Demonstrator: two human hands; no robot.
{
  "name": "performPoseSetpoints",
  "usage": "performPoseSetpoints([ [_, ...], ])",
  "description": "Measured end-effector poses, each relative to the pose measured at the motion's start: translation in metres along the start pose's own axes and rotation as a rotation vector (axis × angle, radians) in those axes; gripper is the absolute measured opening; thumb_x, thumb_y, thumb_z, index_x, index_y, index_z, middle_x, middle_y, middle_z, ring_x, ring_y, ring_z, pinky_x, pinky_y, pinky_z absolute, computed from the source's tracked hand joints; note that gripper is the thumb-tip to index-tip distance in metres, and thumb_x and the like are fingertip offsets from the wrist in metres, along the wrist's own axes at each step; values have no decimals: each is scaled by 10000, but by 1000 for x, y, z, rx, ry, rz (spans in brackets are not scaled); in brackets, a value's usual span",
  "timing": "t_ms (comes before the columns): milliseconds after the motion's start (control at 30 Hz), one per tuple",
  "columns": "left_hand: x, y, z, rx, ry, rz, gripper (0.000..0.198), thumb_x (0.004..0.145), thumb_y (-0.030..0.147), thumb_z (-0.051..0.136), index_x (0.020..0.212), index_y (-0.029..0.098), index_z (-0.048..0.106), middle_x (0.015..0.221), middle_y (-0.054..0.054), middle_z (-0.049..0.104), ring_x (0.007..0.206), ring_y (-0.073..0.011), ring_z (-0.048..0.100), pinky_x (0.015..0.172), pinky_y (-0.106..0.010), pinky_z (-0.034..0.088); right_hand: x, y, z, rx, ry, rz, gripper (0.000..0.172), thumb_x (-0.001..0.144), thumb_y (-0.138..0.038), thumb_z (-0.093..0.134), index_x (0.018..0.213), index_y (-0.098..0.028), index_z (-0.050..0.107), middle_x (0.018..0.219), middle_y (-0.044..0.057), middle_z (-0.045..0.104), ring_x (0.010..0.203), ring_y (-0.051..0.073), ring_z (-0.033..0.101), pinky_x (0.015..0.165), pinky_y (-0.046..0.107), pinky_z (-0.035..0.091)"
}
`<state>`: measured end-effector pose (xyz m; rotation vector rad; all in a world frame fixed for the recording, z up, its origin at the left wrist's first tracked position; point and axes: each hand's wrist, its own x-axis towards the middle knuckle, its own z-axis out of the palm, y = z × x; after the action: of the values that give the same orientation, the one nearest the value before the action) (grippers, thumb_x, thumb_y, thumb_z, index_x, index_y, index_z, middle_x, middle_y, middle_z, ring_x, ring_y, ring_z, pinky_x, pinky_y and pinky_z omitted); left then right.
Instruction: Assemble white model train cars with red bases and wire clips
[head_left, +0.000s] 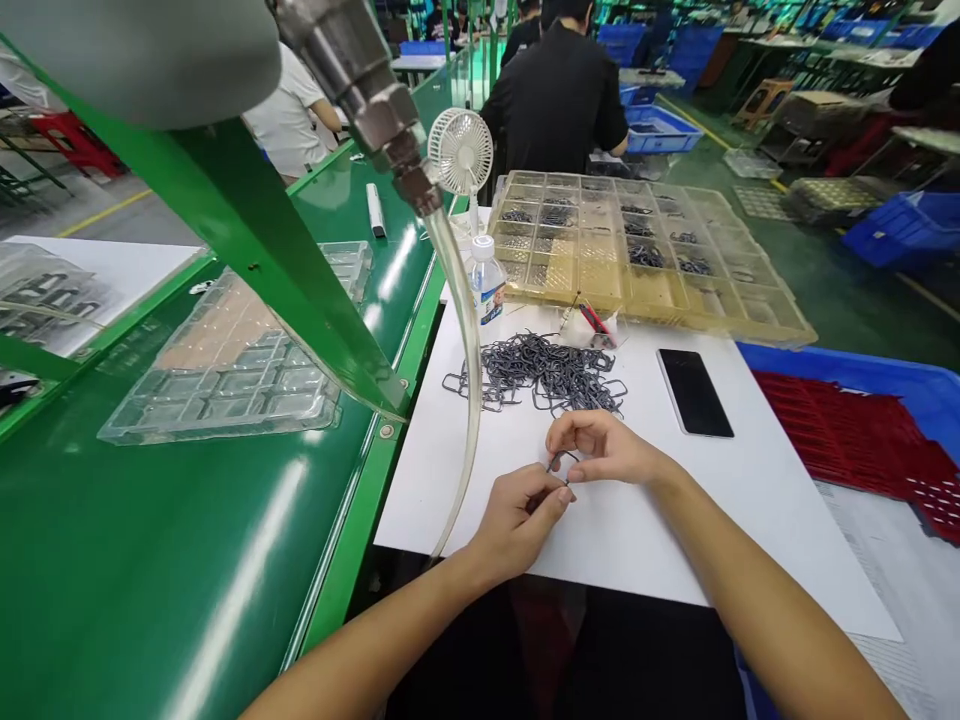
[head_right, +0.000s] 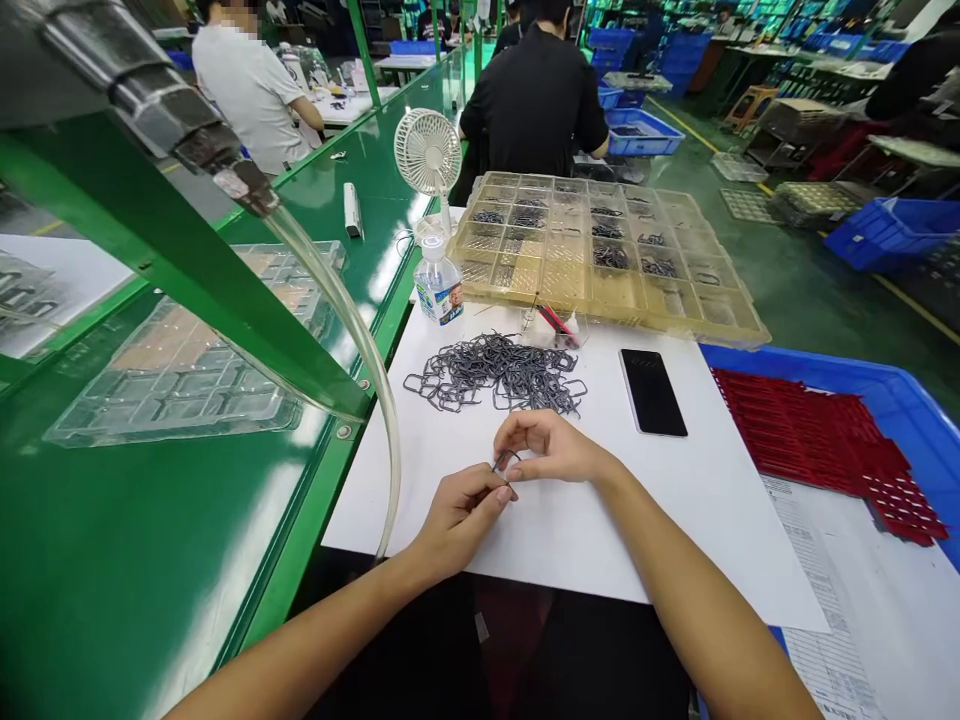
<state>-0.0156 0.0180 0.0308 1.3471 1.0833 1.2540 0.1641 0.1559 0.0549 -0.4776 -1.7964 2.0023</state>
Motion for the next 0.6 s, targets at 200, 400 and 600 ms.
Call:
performPoseSetpoints([
  [200, -2, 2, 2, -102, -57, -117, 290, 1032, 414, 679, 1103, 144, 760, 742, 18, 557, 633, -128, 443, 611, -282, 338, 1, 3, -8, 51, 105, -78, 437, 737, -403, 1040, 978, -170, 760, 917, 48, 782, 846, 174, 756, 801, 315, 626],
  [400, -3, 3, 2, -100, -109, -139, 271, 1015, 352, 672, 1145, 125, 740, 746, 20, 548, 644, -129, 453, 626, -282, 359, 0, 5, -6, 40, 53, -18, 408, 730, -347, 1042, 966, -157, 769, 939, 58, 805, 816, 158, 746, 820, 321, 623],
  [600, -2, 3, 2, -85, -124, -138, 227, 1010, 318, 671, 1137, 137, 721, 740, 30, 543, 640, -125, 459, 623, -278, 351, 0, 5, -6, 34, 88, -69, 411, 696, -330, 1059, 956, -156, 792, 940, 68, 824, 803, 155, 754, 811, 318, 640],
])
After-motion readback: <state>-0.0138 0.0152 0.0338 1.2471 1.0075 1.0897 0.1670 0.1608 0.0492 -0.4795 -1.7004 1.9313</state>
